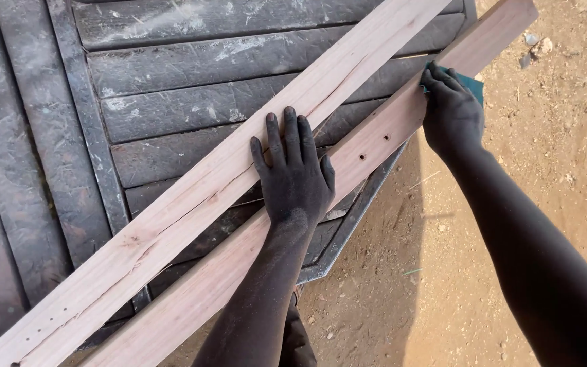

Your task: Manual sanding of wooden planks on a workbench to smooth the surface.

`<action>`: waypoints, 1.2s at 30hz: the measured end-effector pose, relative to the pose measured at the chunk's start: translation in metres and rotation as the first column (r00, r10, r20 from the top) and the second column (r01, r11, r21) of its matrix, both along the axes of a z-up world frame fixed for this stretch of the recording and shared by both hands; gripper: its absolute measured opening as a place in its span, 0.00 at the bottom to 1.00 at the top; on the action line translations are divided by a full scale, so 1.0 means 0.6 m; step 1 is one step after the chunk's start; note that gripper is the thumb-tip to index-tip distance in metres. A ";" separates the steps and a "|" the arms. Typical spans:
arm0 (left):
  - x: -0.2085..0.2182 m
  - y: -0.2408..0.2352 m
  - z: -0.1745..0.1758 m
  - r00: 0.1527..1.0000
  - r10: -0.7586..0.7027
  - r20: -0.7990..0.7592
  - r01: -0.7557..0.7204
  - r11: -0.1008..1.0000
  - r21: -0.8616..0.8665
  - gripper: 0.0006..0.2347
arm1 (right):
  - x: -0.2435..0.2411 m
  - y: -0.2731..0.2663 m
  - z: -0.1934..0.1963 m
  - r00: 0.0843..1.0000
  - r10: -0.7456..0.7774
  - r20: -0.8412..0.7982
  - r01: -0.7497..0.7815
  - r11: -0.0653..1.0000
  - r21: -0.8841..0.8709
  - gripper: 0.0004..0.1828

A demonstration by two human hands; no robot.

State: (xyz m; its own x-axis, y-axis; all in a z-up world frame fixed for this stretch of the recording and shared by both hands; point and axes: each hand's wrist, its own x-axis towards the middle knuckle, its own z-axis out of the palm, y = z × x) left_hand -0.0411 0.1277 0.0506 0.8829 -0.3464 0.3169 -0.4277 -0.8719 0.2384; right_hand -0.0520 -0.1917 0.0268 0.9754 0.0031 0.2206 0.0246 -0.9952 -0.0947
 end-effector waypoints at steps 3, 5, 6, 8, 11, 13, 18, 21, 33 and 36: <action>-0.004 -0.019 -0.001 1.000 0.005 0.024 -0.005 1.000 -0.025 0.26 | -0.049 0.108 0.040 0.997 -0.076 0.002 0.076 0.997 0.032 0.25; -0.013 -0.017 -0.005 1.000 -0.002 0.013 0.002 0.999 -0.038 0.26 | -0.118 0.220 0.082 0.993 0.046 -0.109 -0.037 0.996 0.079 0.22; -0.009 -0.016 -0.003 1.000 -0.004 0.014 0.004 0.999 -0.036 0.26 | -0.101 0.174 0.068 0.993 0.044 -0.107 -0.036 0.996 0.081 0.22; -0.007 -0.016 -0.003 1.000 0.001 0.013 0.000 0.999 -0.043 0.27 | -0.082 0.081 0.039 1.000 0.001 -0.019 0.001 0.996 0.088 0.22; -0.009 -0.018 0.016 0.996 0.013 -0.091 -0.009 0.999 0.041 0.30 | -0.058 0.013 0.008 0.979 -0.198 0.040 0.186 0.962 0.200 0.34; -0.013 -0.010 0.015 0.996 0.005 -0.089 -0.001 0.999 0.046 0.30 | -0.111 0.138 0.018 0.971 -0.237 0.022 0.227 0.951 0.208 0.30; -0.012 -0.008 0.016 0.997 -0.001 -0.072 0.004 0.999 0.046 0.29 | -0.157 0.166 0.069 0.989 0.115 -0.090 -0.090 0.965 0.246 0.24; -0.013 -0.005 0.017 0.997 0.004 -0.083 0.004 0.996 0.094 0.31 | -0.127 0.141 0.046 0.980 -0.189 -0.058 0.198 0.920 0.340 0.23; -0.020 -0.015 0.019 1.000 0.011 0.002 -0.011 0.989 0.149 0.24 | -0.113 0.134 0.016 0.930 -0.367 0.039 0.326 0.868 0.375 0.27; -0.008 -0.020 0.016 0.999 0.009 0.041 -0.015 0.989 0.146 0.23 | -0.149 0.244 0.044 0.933 -0.357 0.035 0.329 0.891 0.314 0.29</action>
